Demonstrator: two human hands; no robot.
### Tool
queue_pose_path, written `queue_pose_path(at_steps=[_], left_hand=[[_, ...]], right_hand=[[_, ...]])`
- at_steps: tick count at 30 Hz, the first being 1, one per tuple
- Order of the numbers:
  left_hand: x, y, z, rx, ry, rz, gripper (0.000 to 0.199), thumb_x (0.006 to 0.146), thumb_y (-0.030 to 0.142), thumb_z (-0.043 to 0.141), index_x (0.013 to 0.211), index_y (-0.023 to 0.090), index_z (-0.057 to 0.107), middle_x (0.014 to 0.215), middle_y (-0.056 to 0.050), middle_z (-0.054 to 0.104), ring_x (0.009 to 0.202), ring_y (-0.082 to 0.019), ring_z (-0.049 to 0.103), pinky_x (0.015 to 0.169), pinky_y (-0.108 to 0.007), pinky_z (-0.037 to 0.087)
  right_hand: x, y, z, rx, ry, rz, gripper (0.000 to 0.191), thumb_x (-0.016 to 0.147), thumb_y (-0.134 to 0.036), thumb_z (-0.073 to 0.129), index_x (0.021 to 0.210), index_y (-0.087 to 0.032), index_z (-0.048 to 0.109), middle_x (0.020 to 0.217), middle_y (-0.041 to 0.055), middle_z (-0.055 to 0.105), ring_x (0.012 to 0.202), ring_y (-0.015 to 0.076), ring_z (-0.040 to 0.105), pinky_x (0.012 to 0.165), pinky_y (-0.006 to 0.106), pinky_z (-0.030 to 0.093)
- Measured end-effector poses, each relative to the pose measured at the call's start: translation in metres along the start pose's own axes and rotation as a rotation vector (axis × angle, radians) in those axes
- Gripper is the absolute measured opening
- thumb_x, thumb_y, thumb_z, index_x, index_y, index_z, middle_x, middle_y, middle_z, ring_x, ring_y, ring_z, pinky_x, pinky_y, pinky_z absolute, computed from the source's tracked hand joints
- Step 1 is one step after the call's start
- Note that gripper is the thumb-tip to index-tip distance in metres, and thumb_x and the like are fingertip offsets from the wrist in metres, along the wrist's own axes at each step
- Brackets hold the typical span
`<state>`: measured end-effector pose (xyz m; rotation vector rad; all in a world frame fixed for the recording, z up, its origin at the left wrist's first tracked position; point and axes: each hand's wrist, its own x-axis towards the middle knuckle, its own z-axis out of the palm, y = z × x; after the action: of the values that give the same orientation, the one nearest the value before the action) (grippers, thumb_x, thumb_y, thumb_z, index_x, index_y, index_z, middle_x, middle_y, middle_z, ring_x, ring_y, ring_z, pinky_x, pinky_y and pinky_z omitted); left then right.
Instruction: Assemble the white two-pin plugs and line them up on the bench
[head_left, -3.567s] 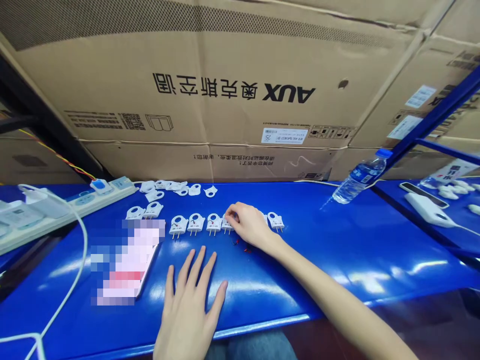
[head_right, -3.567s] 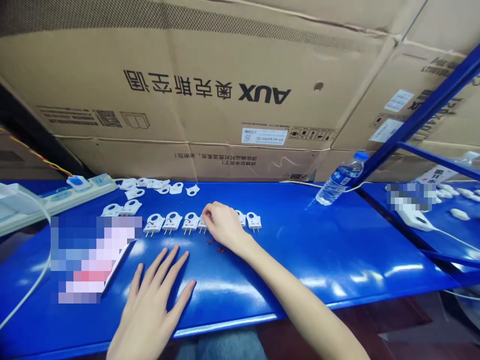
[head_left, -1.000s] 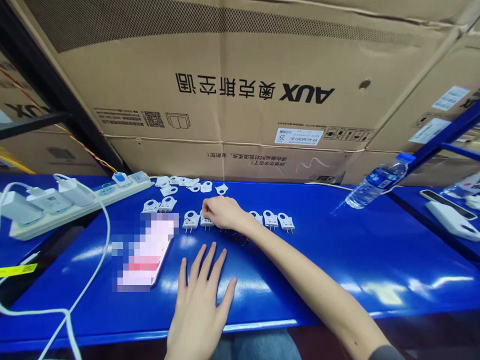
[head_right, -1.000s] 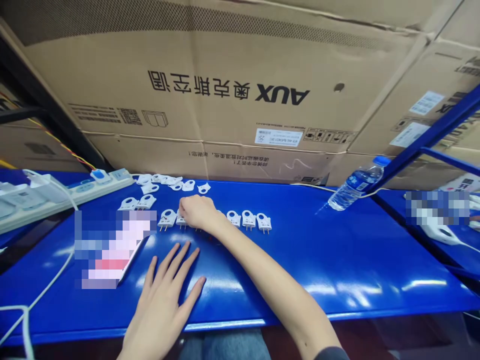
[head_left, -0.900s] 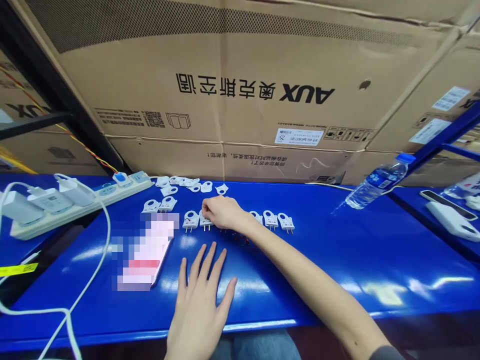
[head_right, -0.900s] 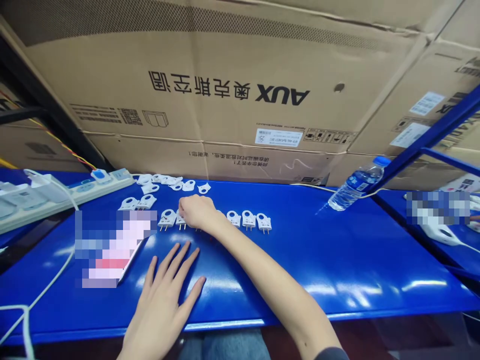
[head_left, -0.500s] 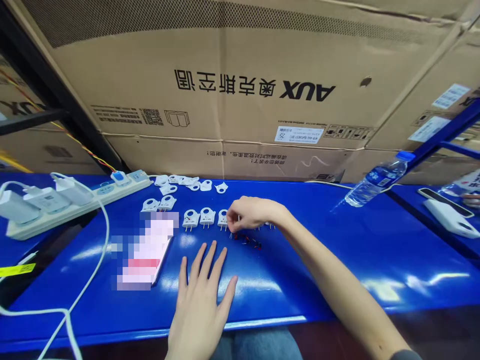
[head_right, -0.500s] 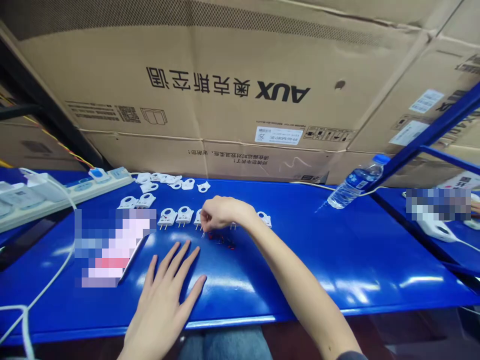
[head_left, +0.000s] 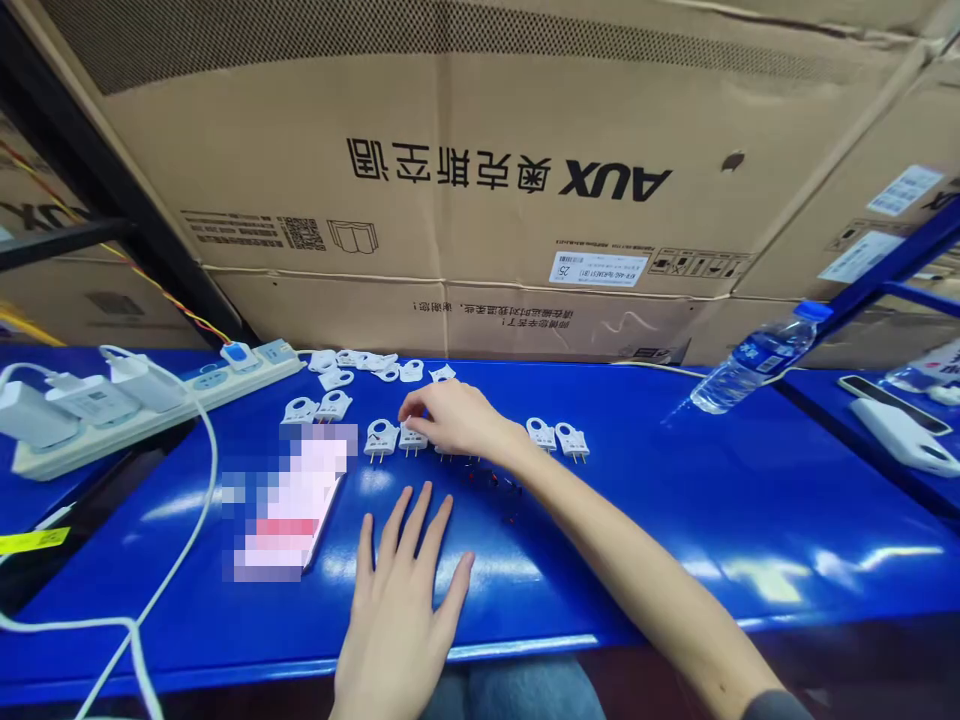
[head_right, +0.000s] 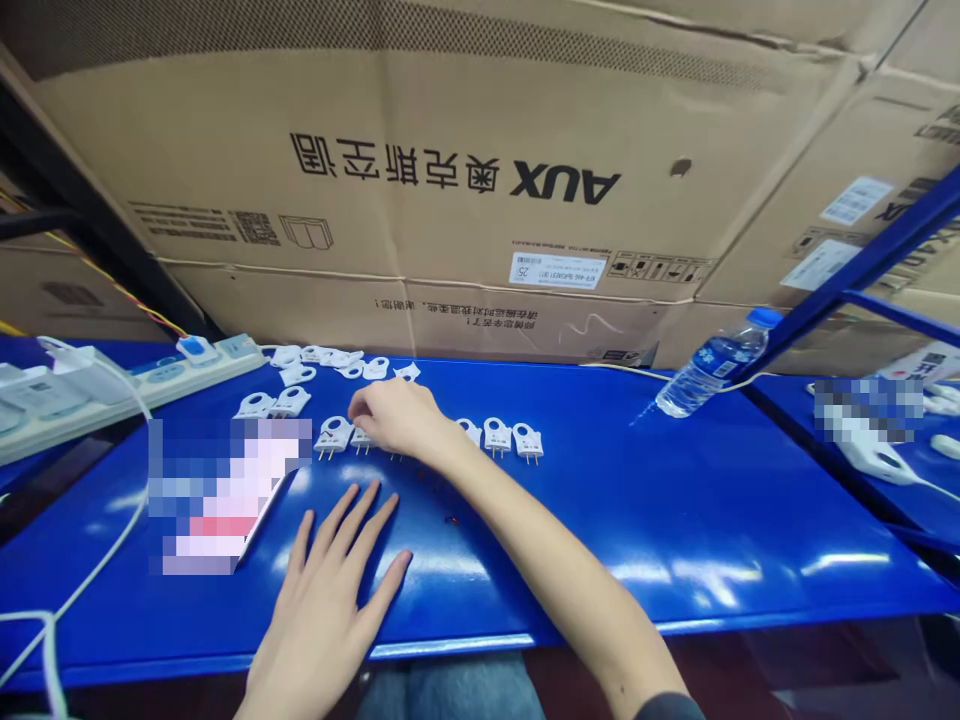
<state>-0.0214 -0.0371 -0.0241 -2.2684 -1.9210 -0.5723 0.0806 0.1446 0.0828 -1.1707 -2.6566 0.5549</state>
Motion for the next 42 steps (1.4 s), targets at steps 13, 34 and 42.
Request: queue_pose_path(at_steps=[13,34,42], left_hand=[[0.000,0.000,0.000,0.016,0.036,0.020,0.052,0.102,0.045,0.047,0.149,0.024,0.056,0.156,-0.007,0.057,0.148,-0.032,0.048,0.126,-0.062,0.028],[-0.001,-0.003,0.005,0.008,0.047,0.024,0.055,0.103,0.049,0.044,0.152,0.026,0.053,0.160,-0.006,0.053,0.151,-0.029,0.043,0.128,-0.059,0.024],[0.001,-0.002,0.005,-0.021,0.045,0.012,0.055,0.103,0.050,0.043,0.153,0.028,0.050,0.161,-0.004,0.052,0.152,-0.028,0.042,0.128,-0.059,0.022]], right_hand=[[0.042,-0.024,0.038,-0.126,-0.019,-0.040,0.022,0.098,-0.023,0.058,0.108,-0.026,0.078,0.111,0.0049,0.079,0.106,0.0232,0.072,0.087,0.031,0.055],[-0.064,0.004,-0.011,0.050,0.073,0.115,0.013,0.095,-0.023,0.067,0.096,-0.024,0.079,0.092,0.0010,0.079,0.087,0.0175,0.071,0.076,0.025,0.047],[-0.141,0.013,0.010,0.275,0.281,0.351,0.017,0.099,-0.024,0.061,0.102,-0.025,0.077,0.099,0.0016,0.079,0.091,0.0185,0.073,0.082,0.029,0.048]])
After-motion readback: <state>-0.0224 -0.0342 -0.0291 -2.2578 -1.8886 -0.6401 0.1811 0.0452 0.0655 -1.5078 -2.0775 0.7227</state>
